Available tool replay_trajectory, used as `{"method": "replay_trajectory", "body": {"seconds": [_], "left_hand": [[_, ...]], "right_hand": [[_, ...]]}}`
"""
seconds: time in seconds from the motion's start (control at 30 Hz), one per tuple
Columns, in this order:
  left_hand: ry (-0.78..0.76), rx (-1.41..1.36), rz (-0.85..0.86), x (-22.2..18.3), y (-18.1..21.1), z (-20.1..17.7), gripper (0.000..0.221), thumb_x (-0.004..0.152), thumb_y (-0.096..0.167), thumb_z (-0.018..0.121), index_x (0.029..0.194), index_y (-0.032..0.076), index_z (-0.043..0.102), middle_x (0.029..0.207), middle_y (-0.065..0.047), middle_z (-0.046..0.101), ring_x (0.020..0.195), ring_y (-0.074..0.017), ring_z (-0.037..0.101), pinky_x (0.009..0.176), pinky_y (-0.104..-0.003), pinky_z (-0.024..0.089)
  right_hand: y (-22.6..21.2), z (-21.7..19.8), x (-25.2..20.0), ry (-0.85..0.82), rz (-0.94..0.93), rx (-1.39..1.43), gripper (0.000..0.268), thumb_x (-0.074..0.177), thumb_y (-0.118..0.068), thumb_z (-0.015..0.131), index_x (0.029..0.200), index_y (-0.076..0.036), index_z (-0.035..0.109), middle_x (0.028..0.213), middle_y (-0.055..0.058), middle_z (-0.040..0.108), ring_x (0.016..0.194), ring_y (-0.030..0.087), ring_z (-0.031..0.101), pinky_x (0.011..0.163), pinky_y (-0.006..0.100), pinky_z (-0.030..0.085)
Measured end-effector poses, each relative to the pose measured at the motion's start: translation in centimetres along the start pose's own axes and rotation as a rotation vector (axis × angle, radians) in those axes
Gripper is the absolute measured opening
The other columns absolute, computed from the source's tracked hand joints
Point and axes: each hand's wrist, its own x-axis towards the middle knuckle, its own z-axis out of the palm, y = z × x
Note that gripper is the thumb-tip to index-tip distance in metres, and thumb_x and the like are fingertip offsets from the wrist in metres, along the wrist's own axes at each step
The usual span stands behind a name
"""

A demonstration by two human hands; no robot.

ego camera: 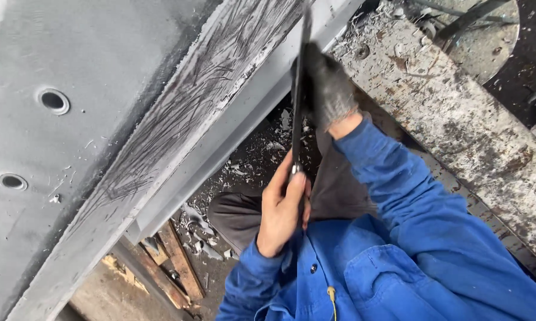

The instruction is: Scrape old material or sealant from a metal surface using a large hand scraper.

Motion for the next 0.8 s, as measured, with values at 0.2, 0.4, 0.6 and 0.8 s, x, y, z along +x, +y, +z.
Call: {"method": "replay_trajectory", "body": {"seconds": [0.2,0.4,0.6,0.8], "left_hand": [[-0.089,0.143,-0.013,2.9,0.6,3.9,0.062,0.107,0.015,0.052,0.165,0.016,0.03,0.067,-0.003,0.05,0.041,-0.0078,0.047,0.037,-0.025,0.039],[-0.025,-0.079,0.058,-1.2,-5.1,-4.3,0.055,0.109,0.015,0.048,0.162,0.01,0.033,0.079,-0.006,0.054,0.045,-0.0101,0.046,0.04,-0.025,0.04],[0.103,-0.188,0.0,-9.7,-6.3,-10.2,0.045,0.109,0.021,0.046,0.151,0.006,0.04,0.085,-0.011,0.056,0.045,-0.0138,0.05,0.039,-0.027,0.042],[-0.069,-0.289,-0.051,-8.1,-4.0,-9.4,0.042,0.112,0.024,0.046,0.15,0.006,0.039,0.085,-0.01,0.054,0.049,-0.0145,0.051,0.041,-0.028,0.044]], "right_hand": [[1.4,-3.5,4.7,-0.036,-0.008,0.42,0.028,0.113,-0.029,0.058,0.106,-0.003,0.052,0.074,0.001,0.057,0.057,0.018,0.059,0.048,0.031,0.048],[0.3,2.4,-1.9,-0.155,-0.14,-0.267,0.019,0.112,-0.018,0.053,0.117,0.0,0.058,0.085,0.005,0.064,0.069,0.017,0.063,0.058,0.031,0.051],[-1.6,10.0,-8.8,-0.357,0.413,0.327,0.037,0.097,-0.031,0.069,0.117,0.0,0.068,0.101,0.003,0.072,0.089,0.011,0.063,0.08,0.031,0.054],[-3.2,8.9,-7.6,-0.209,0.516,0.544,0.043,0.093,-0.036,0.074,0.114,0.001,0.069,0.097,0.0,0.071,0.088,0.011,0.063,0.078,0.031,0.053]]}}
